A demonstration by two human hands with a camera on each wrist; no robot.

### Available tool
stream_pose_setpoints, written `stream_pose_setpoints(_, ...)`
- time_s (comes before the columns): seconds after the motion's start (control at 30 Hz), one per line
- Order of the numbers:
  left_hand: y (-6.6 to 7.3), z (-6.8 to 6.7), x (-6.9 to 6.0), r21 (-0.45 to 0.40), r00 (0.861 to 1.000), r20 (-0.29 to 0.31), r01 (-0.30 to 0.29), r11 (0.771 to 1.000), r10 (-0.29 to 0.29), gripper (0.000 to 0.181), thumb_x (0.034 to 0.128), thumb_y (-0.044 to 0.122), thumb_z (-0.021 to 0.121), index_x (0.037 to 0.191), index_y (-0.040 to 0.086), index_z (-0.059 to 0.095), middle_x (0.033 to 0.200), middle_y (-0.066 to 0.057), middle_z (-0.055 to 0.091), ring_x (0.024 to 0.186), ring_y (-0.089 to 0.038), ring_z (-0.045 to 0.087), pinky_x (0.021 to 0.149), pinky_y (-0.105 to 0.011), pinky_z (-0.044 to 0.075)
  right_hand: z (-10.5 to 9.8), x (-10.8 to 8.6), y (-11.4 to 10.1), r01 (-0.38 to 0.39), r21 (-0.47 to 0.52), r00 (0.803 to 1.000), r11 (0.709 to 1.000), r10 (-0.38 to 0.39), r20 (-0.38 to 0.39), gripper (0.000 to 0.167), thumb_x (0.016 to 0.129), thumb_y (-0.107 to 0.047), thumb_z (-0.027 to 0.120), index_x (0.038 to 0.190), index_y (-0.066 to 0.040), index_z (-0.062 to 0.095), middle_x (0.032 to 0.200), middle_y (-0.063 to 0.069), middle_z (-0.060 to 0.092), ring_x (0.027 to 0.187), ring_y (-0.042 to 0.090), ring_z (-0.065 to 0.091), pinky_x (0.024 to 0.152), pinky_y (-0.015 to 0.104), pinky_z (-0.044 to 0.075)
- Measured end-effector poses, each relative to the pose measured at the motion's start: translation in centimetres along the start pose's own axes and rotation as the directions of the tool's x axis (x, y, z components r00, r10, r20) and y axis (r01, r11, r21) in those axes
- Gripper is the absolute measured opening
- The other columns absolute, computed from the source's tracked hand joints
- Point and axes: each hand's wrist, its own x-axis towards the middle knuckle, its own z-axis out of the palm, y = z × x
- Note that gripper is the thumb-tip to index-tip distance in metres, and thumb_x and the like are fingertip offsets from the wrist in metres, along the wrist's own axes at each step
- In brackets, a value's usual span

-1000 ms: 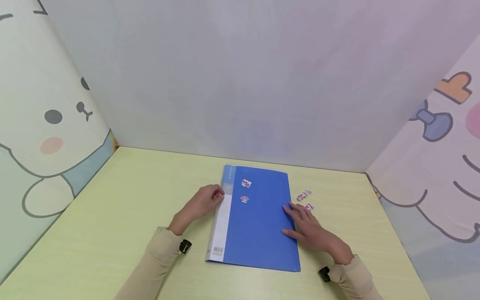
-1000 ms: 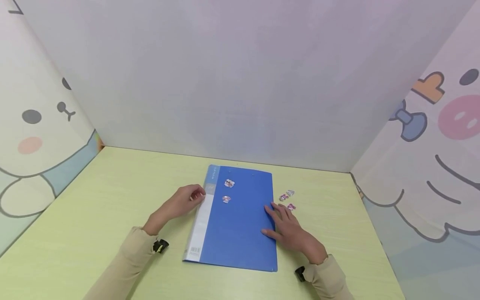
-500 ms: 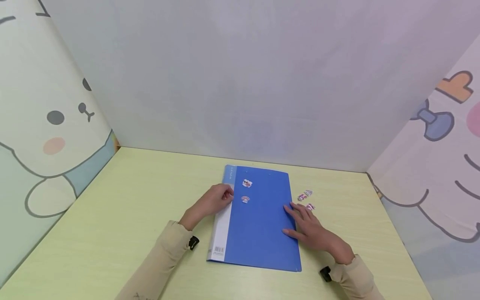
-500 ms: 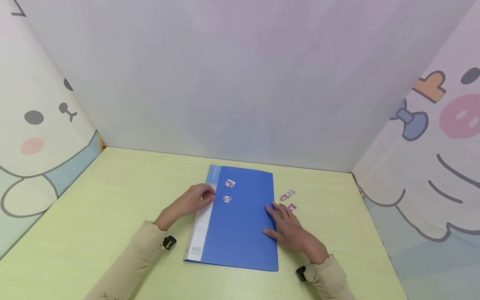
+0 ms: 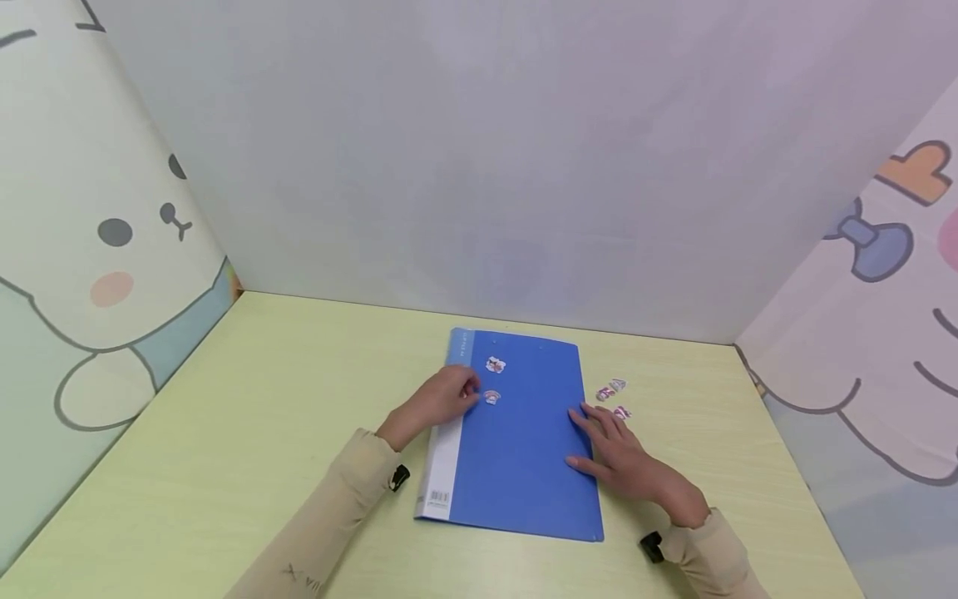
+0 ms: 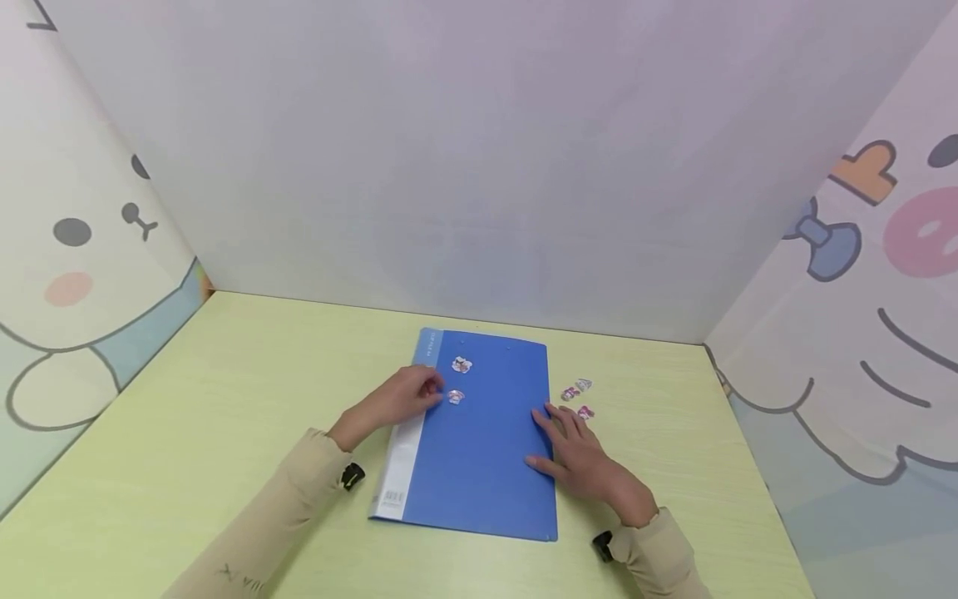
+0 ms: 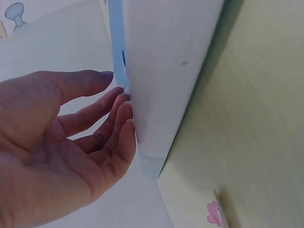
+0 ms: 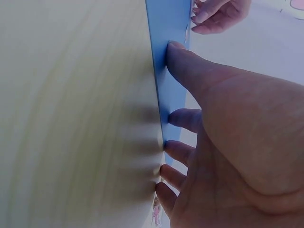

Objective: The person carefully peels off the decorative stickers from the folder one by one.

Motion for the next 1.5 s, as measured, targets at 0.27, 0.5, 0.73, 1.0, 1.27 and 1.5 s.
stream_pose_setpoints(0.27,0.6,0.4,0.7,0.032,1.0,0.022,-0.015,0.999,0.015,0.012,0.0955,0.005,0.071,0.102,-0.004,0.068,0.093,-0.01,0.064,0.085,-0.02,0.057,0.078,-0.034,0.05,0.3,0.0,0.6,0.005,0.011,1.0,1.0,-0.005,-0.002,0.071,0.101,-0.032,0.066,0.154,0.005,0.038,0.155,0.032,0.03,0.139,0.051,0.029,0.104,0.07,0.03)
stream_pose_setpoints(0.5,1.0,1.0,1.1,0.074,0.999,0.019,-0.028,0.997,0.026,0.012,0.0945,0.007,0.072,0.1,-0.002,0.066,0.094,-0.011,0.062,0.087,-0.022,0.056,0.079,-0.036,0.049,-0.3,0.1,-0.1,-0.01,0.042,1.0,0.999,0.01,0.001,0.071,0.099,-0.027,0.069,0.152,0.008,0.039,0.155,0.034,0.03,0.139,0.054,0.029,0.106,0.074,0.028)
stream_pose_setpoints(0.73,1.3,1.5,1.6,0.092,0.999,0.027,0.016,0.996,-0.019,0.014,0.0963,0.009,0.072,0.102,-0.002,0.065,0.096,-0.011,0.061,0.087,-0.023,0.055,0.08,-0.038,0.049,-0.5,0.1,-0.3,-0.038,0.015,0.999,0.999,0.037,0.035,0.07,0.101,-0.028,0.067,0.153,0.007,0.038,0.156,0.033,0.029,0.141,0.052,0.028,0.107,0.071,0.029)
stream_pose_setpoints(1.0,1.9,1.6,1.7,0.114,0.997,0.044,0.052,0.992,-0.058,0.013,0.0974,0.01,0.07,0.103,-0.001,0.065,0.099,-0.011,0.059,0.091,-0.025,0.056,0.083,-0.041,0.051,-0.2,0.0,0.1,-0.031,0.011,0.999,0.999,0.031,0.036,0.07,0.102,-0.031,0.065,0.154,0.006,0.036,0.156,0.032,0.028,0.14,0.052,0.029,0.107,0.07,0.031)
stream_pose_setpoints(1.27,2.1,1.8,1.5,0.127,0.998,0.042,0.047,0.991,-0.053,0.013,0.0988,0.009,0.068,0.105,-0.001,0.064,0.1,-0.012,0.059,0.091,-0.025,0.055,0.084,-0.043,0.05,0.3,-0.2,0.5,-0.007,0.014,1.0,1.0,0.007,-0.001,0.072,0.101,-0.034,0.065,0.155,0.004,0.037,0.156,0.031,0.029,0.139,0.051,0.028,0.103,0.071,0.03)
stream_pose_setpoints(1.5,2.3,1.8,1.4,0.181,0.999,0.034,0.026,0.983,-0.033,0.009,0.0986,0.008,0.068,0.102,0.001,0.064,0.095,-0.011,0.057,0.087,-0.025,0.054,0.081,-0.042,0.05,0.4,-0.1,0.4,-0.014,0.016,1.0,1.0,0.014,0.005,0.071,0.102,-0.035,0.065,0.155,0.003,0.037,0.156,0.03,0.028,0.14,0.049,0.027,0.105,0.069,0.029)
